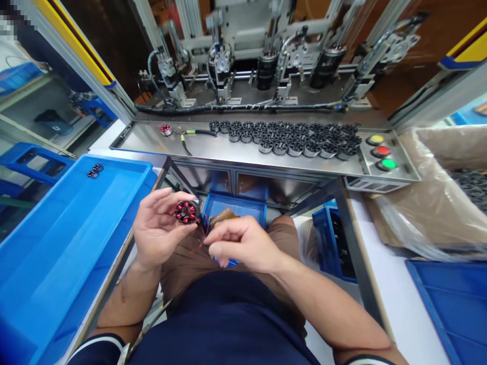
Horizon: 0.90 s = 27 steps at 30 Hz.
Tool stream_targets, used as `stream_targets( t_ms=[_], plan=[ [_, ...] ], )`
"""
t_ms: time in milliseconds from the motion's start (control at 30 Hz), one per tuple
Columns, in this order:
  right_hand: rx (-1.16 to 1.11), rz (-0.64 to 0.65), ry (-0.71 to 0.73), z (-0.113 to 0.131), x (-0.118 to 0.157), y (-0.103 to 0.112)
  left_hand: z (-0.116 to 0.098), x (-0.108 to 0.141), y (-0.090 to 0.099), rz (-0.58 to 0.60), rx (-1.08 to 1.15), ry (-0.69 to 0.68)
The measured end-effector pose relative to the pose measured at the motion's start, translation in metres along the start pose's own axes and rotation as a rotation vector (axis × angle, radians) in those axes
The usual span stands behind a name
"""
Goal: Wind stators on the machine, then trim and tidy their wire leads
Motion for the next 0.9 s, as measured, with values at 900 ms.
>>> stream_targets(
  t_ms=[900],
  plan=[
    [0.407, -0.103, 0.277, 0.043, -0.006, -0.020, -0.009, 0.010, -0.002, 0.081, 0.020, -0.051]
  ],
)
Point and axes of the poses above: each hand's wrist, its own x-axis away from the middle knuckle, its own y-axis out of the back of the hand, z = x × y, the point moved 3 cm from there along -x, towards the middle knuckle, and after that the axes turned 12 degrees about -x, right-handed, at the moved point
